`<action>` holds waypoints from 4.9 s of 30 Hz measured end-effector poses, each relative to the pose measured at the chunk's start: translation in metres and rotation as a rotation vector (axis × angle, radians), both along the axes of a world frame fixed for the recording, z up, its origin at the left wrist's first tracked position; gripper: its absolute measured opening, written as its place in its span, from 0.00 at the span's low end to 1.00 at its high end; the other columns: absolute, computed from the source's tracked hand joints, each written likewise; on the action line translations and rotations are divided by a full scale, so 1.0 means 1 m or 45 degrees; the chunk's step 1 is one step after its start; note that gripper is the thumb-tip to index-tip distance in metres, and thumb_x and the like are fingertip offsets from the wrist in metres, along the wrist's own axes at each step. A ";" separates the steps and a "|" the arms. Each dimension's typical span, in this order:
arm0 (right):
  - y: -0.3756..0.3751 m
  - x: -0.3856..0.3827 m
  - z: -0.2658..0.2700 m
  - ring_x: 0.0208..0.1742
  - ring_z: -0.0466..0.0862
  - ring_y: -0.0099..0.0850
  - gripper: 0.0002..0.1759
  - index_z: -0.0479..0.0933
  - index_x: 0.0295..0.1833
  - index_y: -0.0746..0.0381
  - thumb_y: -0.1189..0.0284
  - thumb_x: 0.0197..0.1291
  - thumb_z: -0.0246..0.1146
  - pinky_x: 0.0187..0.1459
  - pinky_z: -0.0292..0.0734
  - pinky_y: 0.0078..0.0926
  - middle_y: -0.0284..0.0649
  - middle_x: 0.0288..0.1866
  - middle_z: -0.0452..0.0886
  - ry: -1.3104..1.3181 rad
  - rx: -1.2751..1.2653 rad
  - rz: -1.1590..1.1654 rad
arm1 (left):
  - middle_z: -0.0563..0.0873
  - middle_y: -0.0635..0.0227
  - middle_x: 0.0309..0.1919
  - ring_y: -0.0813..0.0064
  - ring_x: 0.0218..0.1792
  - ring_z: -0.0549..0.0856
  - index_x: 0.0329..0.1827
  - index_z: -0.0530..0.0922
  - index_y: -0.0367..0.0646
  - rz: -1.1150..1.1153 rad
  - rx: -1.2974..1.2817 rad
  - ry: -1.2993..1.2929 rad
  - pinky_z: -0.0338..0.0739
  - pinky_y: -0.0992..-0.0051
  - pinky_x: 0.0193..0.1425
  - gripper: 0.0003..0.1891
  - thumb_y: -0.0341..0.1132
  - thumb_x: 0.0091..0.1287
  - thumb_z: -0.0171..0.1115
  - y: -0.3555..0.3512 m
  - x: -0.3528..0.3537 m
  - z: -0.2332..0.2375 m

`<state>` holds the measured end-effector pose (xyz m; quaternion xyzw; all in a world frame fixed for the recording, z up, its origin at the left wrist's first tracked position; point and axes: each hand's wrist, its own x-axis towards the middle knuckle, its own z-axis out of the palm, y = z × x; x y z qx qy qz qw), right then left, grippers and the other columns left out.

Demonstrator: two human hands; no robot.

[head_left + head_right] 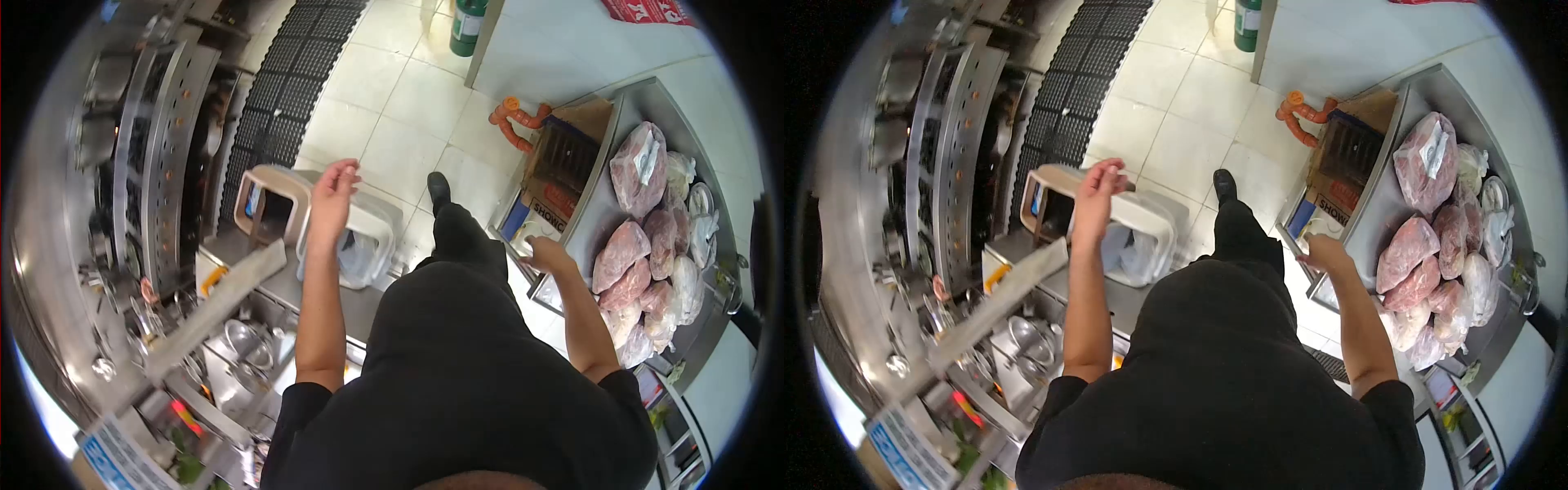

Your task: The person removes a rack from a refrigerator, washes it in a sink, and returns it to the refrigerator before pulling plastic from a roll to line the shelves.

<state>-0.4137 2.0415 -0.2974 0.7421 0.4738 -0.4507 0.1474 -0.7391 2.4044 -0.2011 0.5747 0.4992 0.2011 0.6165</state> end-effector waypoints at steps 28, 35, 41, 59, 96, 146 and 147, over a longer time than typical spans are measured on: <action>0.352 0.170 -0.107 0.26 0.76 0.33 0.16 0.75 0.43 0.60 0.58 0.69 0.63 0.27 0.75 0.41 0.37 0.27 0.71 0.211 -0.376 -1.780 | 0.90 0.57 0.44 0.70 0.40 0.87 0.57 0.83 0.36 -0.304 0.531 0.427 0.81 0.70 0.47 0.18 0.43 0.75 0.62 0.570 0.153 -0.049; 0.499 0.165 -0.146 0.48 0.84 0.41 0.23 0.76 0.60 0.63 0.57 0.69 0.62 0.46 0.84 0.52 0.47 0.51 0.80 0.404 -0.385 -1.875 | 0.89 0.53 0.50 0.64 0.49 0.88 0.57 0.82 0.33 -0.320 0.384 0.292 0.81 0.68 0.55 0.21 0.45 0.74 0.62 0.770 0.321 -0.118; 0.742 0.261 -0.203 0.31 0.85 0.40 0.25 0.81 0.39 0.68 0.53 0.71 0.58 0.31 0.86 0.44 0.50 0.32 0.84 0.468 -0.094 -1.317 | 0.84 0.55 0.44 0.55 0.44 0.84 0.51 0.82 0.41 -0.499 -0.521 0.843 0.80 0.57 0.50 0.15 0.44 0.75 0.59 0.831 0.205 -0.199; 1.196 0.525 -0.139 0.53 0.86 0.49 0.26 0.84 0.53 0.65 0.53 0.66 0.64 0.57 0.80 0.43 0.54 0.50 0.88 0.177 0.423 -1.626 | 0.83 0.67 0.37 0.70 0.33 0.80 0.55 0.79 0.48 -0.390 -0.518 0.834 0.79 0.66 0.30 0.16 0.47 0.73 0.61 1.318 0.412 -0.247; 1.377 1.155 -0.237 0.35 0.86 0.45 0.22 0.78 0.69 0.49 0.61 0.72 0.58 0.46 0.85 0.48 0.47 0.41 0.87 -0.058 0.486 -0.750 | 0.82 0.62 0.33 0.64 0.34 0.84 0.54 0.82 0.41 -1.047 -0.301 0.916 0.84 0.57 0.35 0.18 0.44 0.72 0.59 1.820 1.545 -0.248; 1.152 2.234 0.772 0.62 0.83 0.53 0.20 0.72 0.68 0.53 0.64 0.75 0.50 0.47 0.86 0.60 0.50 0.66 0.75 -3.001 -0.408 -1.634 | 0.86 0.63 0.36 0.65 0.36 0.86 0.55 0.81 0.43 -1.419 -0.086 0.873 0.83 0.60 0.37 0.17 0.45 0.73 0.63 1.779 2.328 -0.184; 1.157 2.233 0.770 0.62 0.84 0.52 0.19 0.72 0.67 0.53 0.65 0.75 0.51 0.47 0.86 0.58 0.50 0.64 0.76 -3.022 -0.429 -1.599 | 0.86 0.63 0.36 0.65 0.36 0.86 0.55 0.81 0.43 -1.418 -0.097 0.901 0.83 0.60 0.37 0.17 0.46 0.73 0.64 1.770 2.319 -0.184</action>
